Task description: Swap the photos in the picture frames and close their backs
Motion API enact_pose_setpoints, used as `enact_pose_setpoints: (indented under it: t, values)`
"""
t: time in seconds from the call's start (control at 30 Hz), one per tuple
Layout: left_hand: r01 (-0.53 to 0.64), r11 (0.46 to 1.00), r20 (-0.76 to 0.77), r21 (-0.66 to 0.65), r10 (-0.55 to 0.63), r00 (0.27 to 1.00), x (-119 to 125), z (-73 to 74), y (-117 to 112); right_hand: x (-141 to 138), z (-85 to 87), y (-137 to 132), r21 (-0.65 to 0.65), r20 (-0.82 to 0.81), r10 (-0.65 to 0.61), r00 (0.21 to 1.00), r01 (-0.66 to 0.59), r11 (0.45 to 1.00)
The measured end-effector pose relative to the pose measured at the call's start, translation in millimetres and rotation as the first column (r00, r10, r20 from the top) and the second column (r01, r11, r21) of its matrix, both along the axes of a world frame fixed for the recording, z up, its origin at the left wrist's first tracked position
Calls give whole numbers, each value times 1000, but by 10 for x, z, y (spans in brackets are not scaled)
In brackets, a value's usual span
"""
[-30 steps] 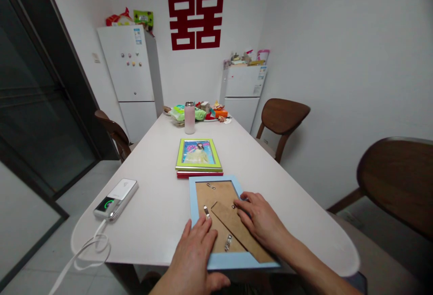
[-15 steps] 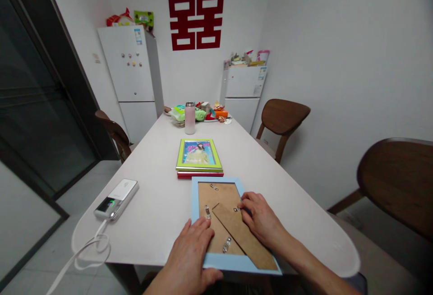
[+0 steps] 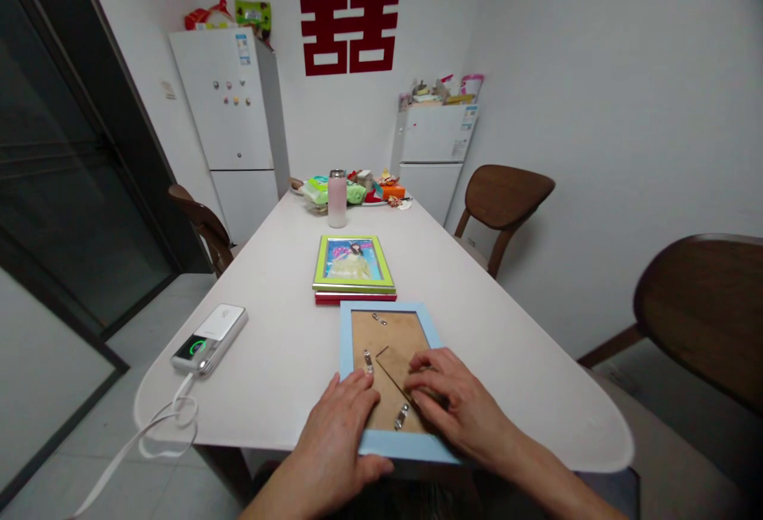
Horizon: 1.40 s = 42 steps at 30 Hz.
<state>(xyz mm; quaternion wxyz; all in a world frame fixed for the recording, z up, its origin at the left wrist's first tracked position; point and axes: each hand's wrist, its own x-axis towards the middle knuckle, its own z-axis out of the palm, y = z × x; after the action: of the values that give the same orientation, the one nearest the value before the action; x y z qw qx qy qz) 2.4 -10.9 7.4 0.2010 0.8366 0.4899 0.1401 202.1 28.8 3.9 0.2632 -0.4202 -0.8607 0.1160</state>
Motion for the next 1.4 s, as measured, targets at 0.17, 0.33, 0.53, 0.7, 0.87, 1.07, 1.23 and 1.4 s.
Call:
enact_pose_setpoints:
  t: [0.17,0.33,0.53,0.7,0.87,1.07,1.23,1.4]
  values:
    - [7,1000,3,20,-7,1000,-13,-59,7,-138,71,-171,-58,66,154,986,-150,987]
    - [12,999,49,52,-14,999,-36,-132,12,-90,75,-207,-77,67,198,978,-193,978]
    - [1,997,115,72,-10,993,-37,-169,12,-236,99,-24,-118,32,127,991,-122,985]
    - [6,996,159,85,-19,987,-31,-145,10,-512,-20,292,-84,121,-26,992,37,996]
    - [7,997,185,83,-23,983,-13,-112,14,-620,-49,326,-59,156,30,987,-21,998]
    - [-7,998,210,61,-6,978,-13,-119,15,-597,-13,317,-57,158,123,980,-115,992]
    - [-14,999,205,29,8,979,-7,-91,22,-518,-20,628,-84,57,-157,986,162,983]
    - [-22,999,216,24,16,976,9,-108,18,-483,-67,997,-88,102,-364,926,372,924]
